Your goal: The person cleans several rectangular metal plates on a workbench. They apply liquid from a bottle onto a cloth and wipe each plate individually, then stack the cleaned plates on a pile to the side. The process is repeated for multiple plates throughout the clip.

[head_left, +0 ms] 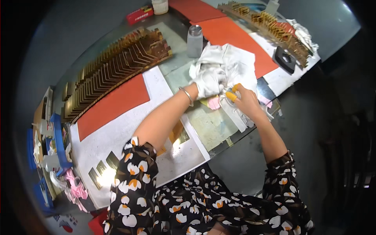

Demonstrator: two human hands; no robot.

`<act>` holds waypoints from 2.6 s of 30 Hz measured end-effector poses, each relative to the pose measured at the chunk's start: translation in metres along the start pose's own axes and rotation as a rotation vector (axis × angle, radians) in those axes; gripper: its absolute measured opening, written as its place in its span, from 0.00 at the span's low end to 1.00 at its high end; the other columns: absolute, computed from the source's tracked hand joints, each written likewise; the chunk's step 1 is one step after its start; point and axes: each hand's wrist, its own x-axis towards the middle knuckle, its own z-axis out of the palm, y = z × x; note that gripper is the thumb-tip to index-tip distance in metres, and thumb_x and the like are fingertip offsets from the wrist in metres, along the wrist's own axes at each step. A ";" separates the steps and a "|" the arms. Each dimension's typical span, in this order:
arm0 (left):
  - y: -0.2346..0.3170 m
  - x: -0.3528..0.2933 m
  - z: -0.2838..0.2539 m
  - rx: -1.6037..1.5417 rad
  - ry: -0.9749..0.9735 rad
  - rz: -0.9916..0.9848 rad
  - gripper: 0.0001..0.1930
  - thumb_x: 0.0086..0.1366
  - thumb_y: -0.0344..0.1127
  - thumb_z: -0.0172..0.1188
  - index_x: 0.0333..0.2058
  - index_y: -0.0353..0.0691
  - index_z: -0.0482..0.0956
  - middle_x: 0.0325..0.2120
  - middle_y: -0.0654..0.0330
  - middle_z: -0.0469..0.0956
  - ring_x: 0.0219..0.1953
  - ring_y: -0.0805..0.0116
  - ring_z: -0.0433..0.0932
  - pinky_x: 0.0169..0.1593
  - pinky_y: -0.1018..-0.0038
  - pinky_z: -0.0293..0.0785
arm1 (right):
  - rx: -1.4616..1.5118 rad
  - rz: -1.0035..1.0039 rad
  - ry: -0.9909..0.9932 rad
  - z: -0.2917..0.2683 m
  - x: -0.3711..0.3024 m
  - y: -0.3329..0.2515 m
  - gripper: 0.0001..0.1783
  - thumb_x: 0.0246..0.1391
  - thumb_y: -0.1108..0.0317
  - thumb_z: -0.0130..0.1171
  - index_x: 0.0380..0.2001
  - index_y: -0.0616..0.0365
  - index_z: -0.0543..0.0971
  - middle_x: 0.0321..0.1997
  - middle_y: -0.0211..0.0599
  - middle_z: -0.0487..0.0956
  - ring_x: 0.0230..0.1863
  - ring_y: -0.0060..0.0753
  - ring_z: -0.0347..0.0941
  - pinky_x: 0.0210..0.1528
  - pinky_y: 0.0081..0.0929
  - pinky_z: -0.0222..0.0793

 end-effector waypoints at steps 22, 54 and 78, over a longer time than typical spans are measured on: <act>-0.009 -0.003 0.003 0.129 0.088 -0.076 0.08 0.49 0.33 0.50 0.28 0.40 0.74 0.30 0.56 0.72 0.38 0.55 0.70 0.44 0.66 0.67 | -0.033 -0.082 -0.125 0.001 0.008 -0.006 0.11 0.47 0.69 0.53 0.33 0.64 0.73 0.25 0.56 0.75 0.30 0.58 0.71 0.31 0.42 0.64; 0.137 -0.225 -0.020 0.626 0.150 -0.912 0.48 0.42 0.67 0.57 0.53 0.34 0.64 0.56 0.53 0.58 0.63 0.54 0.48 0.61 0.50 0.39 | -0.088 -0.375 -0.398 0.084 0.002 -0.175 0.11 0.41 0.65 0.56 0.27 0.63 0.75 0.23 0.51 0.77 0.29 0.52 0.75 0.32 0.44 0.69; 0.122 -0.231 -0.026 0.660 0.041 -0.652 0.56 0.34 0.73 0.57 0.55 0.32 0.61 0.57 0.53 0.57 0.64 0.51 0.46 0.59 0.41 0.41 | -0.092 -0.344 -0.392 0.063 -0.072 -0.152 0.16 0.46 0.58 0.56 0.25 0.63 0.70 0.15 0.51 0.73 0.21 0.55 0.72 0.25 0.46 0.66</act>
